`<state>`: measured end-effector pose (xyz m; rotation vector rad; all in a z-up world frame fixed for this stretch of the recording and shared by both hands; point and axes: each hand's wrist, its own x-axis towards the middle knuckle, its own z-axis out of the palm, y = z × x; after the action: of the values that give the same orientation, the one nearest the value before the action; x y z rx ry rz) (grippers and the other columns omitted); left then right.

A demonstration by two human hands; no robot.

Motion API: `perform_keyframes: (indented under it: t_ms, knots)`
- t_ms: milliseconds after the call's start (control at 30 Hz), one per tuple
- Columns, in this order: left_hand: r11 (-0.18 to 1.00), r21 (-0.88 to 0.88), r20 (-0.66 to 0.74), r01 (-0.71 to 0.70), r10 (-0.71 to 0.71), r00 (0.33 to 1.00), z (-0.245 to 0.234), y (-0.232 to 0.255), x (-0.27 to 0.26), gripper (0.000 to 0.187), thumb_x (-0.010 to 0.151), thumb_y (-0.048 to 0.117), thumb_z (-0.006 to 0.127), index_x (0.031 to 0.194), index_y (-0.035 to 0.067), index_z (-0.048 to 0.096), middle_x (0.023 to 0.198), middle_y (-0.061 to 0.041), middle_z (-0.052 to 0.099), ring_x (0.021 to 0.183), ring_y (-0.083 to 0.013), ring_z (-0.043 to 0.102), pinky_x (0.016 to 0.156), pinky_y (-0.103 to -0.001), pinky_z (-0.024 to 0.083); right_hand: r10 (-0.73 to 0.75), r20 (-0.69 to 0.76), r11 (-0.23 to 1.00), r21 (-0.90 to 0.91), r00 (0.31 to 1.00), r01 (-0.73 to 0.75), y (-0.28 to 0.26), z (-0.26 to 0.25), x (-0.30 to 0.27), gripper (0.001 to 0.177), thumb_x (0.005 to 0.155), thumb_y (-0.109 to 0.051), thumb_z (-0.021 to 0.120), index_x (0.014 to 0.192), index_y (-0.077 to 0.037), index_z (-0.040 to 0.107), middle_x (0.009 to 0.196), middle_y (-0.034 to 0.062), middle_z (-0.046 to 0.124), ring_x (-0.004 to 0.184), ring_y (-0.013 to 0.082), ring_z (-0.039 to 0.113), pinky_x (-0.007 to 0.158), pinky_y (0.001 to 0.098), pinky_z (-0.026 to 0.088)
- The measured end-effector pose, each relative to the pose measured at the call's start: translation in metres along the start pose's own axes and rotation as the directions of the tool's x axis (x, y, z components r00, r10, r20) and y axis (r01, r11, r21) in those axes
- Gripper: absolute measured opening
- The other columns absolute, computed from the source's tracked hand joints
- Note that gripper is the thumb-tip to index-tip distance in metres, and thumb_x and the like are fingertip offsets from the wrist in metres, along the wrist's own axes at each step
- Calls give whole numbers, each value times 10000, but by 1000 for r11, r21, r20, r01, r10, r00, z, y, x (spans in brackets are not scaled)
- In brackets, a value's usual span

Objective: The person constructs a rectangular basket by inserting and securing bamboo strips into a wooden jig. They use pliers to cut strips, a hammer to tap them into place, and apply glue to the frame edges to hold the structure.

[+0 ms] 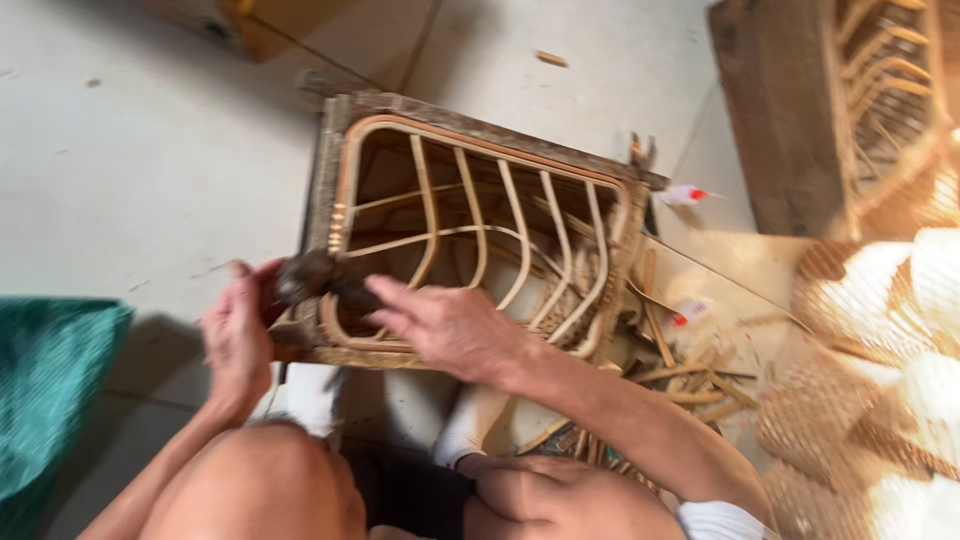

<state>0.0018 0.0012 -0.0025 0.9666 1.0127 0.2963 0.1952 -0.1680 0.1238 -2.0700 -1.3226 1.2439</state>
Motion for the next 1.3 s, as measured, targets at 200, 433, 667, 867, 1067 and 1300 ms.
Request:
perform_keyframes:
  t_ms: [200,433,667,867,1067,1300]
  knots:
    - [940,337,88,-45,16,996,-40,-11,-6,388,1173,269,518,1399,-39,589,1286,-165,677,1161,-226,681,1004,-353,562,-131,-403,980,88,906,181,37,28,-76,438,1118,-332,549,1478,-84,575,949,104,741,666,147,657,588,271,569]
    - [277,501,653,-820,501,568,-69,-46,-13,592,958,337,724,1379,-25,520,1331,-288,575,1329,-395,522,1181,-496,419,590,-480,708,694,650,-131,121,-10,-167,232,1060,-200,466,1134,-23,596,669,28,521,456,74,454,317,244,382]
    - [-372,450,891,-812,125,437,-47,-36,1,754,577,557,839,1207,149,767,1061,-59,759,1255,-264,670,1193,-510,429,529,-598,765,643,602,-33,178,-58,-141,314,1111,-344,460,1150,-64,595,644,-66,430,493,38,416,400,233,350]
    - [-316,433,901,-844,126,415,-34,-25,5,605,595,554,870,997,113,771,987,-73,748,1177,-308,680,1218,-527,472,412,-672,891,438,615,-118,174,-76,-126,367,1122,-373,477,1118,-39,628,677,-46,443,573,54,438,483,252,375]
    - [-213,454,886,-865,211,414,-14,-10,-5,514,645,479,878,965,102,738,992,-71,708,1190,-296,635,1195,-514,463,334,-641,909,413,692,-56,179,-78,-112,395,1098,-396,463,1157,-44,634,723,-20,506,568,74,484,491,280,413]
    - [-172,366,912,-915,263,315,12,11,-12,490,698,431,836,987,53,717,984,-101,705,1163,-328,604,1140,-528,431,394,-615,895,427,683,-131,162,-79,-86,385,1073,-373,497,1119,-22,646,658,8,484,548,99,492,483,288,410]
